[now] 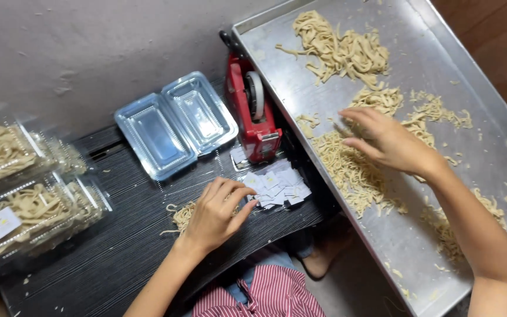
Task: The person places small white labels on clear plastic containers filled with noodles, then stacks the labeled containers. The person then takes handfuls of loose noodles from a metal tray and arranges them into an empty plastic container.
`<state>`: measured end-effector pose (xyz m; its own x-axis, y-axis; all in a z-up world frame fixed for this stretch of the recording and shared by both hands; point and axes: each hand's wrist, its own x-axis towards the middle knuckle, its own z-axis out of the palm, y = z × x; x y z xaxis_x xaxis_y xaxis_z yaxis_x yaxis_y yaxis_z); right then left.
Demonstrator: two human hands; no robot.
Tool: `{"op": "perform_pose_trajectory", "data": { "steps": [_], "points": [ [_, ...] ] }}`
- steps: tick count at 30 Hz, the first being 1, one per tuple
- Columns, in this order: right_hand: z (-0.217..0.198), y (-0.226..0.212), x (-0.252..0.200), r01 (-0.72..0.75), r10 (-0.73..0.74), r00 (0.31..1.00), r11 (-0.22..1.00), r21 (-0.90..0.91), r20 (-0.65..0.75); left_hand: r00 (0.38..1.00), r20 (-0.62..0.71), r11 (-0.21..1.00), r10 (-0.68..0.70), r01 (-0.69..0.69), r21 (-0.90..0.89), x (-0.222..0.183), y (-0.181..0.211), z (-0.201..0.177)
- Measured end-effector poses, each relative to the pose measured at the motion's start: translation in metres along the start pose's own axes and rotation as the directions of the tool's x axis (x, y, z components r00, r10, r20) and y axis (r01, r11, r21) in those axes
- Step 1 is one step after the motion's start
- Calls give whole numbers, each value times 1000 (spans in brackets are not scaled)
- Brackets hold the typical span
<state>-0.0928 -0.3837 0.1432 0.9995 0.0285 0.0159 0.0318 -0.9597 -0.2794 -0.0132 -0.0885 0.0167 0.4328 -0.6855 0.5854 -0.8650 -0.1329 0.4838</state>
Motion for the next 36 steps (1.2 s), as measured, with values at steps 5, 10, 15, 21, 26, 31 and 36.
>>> {"op": "perform_pose_trajectory", "data": {
  "steps": [5, 10, 15, 21, 26, 31, 36],
  "points": [
    [-1, -27, 0, -39, 64, 956, 995, -91, 288, 994, -96, 999, 55, -55, 4, 70, 18, 48],
    [-2, -26, -13, 46, 32, 909, 983, -178, 415, 993, -78, 981, 84, -69, 181, 120, 24, 81],
    [22, 15, -32, 49, 14, 963, 972, -228, 269, 993, -16, 976, 118, -114, 185, 122, 37, 97],
    [19, 31, -34, -66, 70, 995, 996, -60, 75, 990, -89, 994, 112, -111, 16, 116, 51, 103],
    [-7, 29, -36, -231, 252, 968, 916, 327, -23, 994, -103, 968, 44, -68, -243, 121, 66, 93],
    [-45, 9, -36, -261, 310, 951, 792, 552, 5, 896, 333, 576, -293, 443, -687, 138, 88, 72],
    [-55, -12, -37, -300, 386, 922, 668, 682, 27, 649, 728, -563, -220, 525, -638, 149, 89, 89]
  ]
}}
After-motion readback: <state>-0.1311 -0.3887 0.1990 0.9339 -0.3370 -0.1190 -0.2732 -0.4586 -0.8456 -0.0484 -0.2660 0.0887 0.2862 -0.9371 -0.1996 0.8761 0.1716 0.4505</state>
